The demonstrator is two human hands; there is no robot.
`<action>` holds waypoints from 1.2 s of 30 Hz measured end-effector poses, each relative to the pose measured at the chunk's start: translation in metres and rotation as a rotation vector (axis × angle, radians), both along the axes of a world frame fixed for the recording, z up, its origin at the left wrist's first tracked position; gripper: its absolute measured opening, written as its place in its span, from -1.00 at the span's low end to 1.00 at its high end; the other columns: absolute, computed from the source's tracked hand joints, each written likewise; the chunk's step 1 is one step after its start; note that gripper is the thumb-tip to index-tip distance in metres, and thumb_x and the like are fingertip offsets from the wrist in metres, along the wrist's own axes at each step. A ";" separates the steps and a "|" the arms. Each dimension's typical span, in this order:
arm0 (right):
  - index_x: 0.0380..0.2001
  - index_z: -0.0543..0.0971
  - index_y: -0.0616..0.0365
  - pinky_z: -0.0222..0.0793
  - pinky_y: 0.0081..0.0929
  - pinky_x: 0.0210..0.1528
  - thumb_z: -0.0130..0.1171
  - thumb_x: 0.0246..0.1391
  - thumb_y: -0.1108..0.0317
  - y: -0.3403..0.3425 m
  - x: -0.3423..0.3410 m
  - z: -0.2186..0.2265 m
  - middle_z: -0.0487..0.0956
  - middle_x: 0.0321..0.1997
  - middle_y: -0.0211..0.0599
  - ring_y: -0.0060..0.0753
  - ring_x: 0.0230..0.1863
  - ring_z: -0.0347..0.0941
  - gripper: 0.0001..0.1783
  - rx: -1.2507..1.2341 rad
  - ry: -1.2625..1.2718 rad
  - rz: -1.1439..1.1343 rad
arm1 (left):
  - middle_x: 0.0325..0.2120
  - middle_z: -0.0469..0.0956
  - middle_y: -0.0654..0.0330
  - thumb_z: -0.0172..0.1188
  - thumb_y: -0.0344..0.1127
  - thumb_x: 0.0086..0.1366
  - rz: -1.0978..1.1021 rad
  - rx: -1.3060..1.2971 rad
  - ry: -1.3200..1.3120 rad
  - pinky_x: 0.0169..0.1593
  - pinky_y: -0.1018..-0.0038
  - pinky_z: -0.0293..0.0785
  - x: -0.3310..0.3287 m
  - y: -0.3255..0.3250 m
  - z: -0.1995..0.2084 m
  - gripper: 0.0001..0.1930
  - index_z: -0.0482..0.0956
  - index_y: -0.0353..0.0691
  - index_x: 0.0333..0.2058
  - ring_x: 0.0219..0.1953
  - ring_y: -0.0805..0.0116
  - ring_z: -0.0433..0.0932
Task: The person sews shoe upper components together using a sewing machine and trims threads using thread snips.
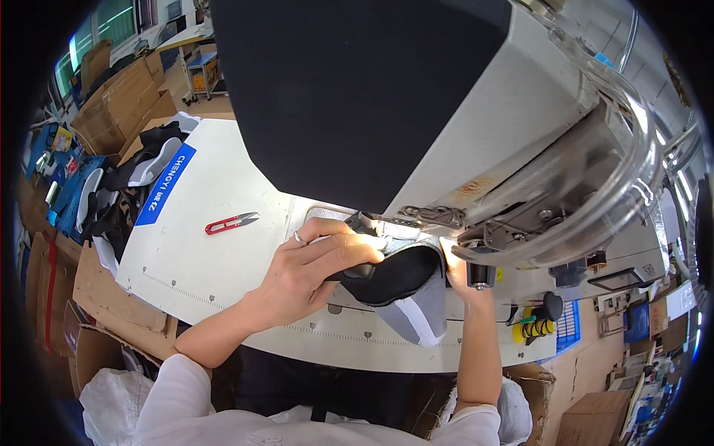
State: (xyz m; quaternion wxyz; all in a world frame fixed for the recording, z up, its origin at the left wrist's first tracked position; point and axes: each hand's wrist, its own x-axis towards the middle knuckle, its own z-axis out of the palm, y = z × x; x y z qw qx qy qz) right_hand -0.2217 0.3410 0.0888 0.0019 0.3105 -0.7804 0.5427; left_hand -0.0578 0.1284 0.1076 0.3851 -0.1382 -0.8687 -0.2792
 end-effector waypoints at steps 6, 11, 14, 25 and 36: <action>-0.43 0.50 0.30 0.34 -0.39 -0.29 0.03 0.22 0.28 -0.004 0.003 0.006 0.55 -0.44 -0.24 -0.39 -0.38 0.43 -0.73 0.048 0.182 0.051 | -0.27 0.56 0.16 0.30 -0.60 -0.07 0.072 0.076 0.054 -0.19 0.42 0.48 0.002 0.007 0.017 -0.63 0.62 -0.17 -0.21 -0.22 0.18 0.47; -0.40 0.53 0.30 0.36 -0.47 -0.18 -0.02 0.22 0.43 0.003 0.025 -0.001 0.58 -0.40 -0.27 -0.42 -0.32 0.47 -0.81 0.034 -0.067 0.026 | -0.36 0.57 0.18 0.26 -0.53 0.10 0.054 0.509 -0.148 -0.24 0.52 0.42 0.019 -0.002 0.024 -0.83 0.60 -0.29 -0.29 -0.37 0.42 0.49; -0.40 0.56 0.23 0.35 -0.37 -0.18 -0.02 0.07 0.56 -0.002 0.049 0.013 0.56 -0.33 -0.17 -0.26 -0.30 0.47 -0.85 0.095 -0.057 0.155 | -0.50 0.57 0.30 0.27 -0.43 0.15 0.062 0.752 -0.250 -0.29 0.60 0.38 0.025 -0.030 0.022 -0.87 0.57 -0.36 -0.34 -0.40 0.62 0.45; -0.22 0.38 0.28 0.35 -0.07 -0.18 0.03 0.09 0.38 -0.025 0.010 -0.019 0.55 -0.40 0.11 0.18 -0.24 0.47 -0.78 0.410 0.240 -0.172 | -0.48 0.56 0.08 0.24 -0.57 -0.05 0.539 -0.308 0.187 -0.31 0.28 0.42 -0.037 -0.086 0.030 -0.86 0.58 -0.30 -0.44 -0.39 0.03 0.52; -0.23 0.53 0.15 0.39 -0.33 -0.06 -0.04 0.21 0.21 -0.073 -0.068 -0.088 0.54 -0.18 -0.31 -0.35 -0.13 0.45 -0.73 0.079 0.328 0.057 | -0.49 0.56 0.26 0.26 -0.53 -0.26 0.152 -0.280 0.378 -0.38 0.40 0.40 -0.049 -0.038 -0.008 -0.71 0.60 -0.19 -0.43 -0.45 0.28 0.53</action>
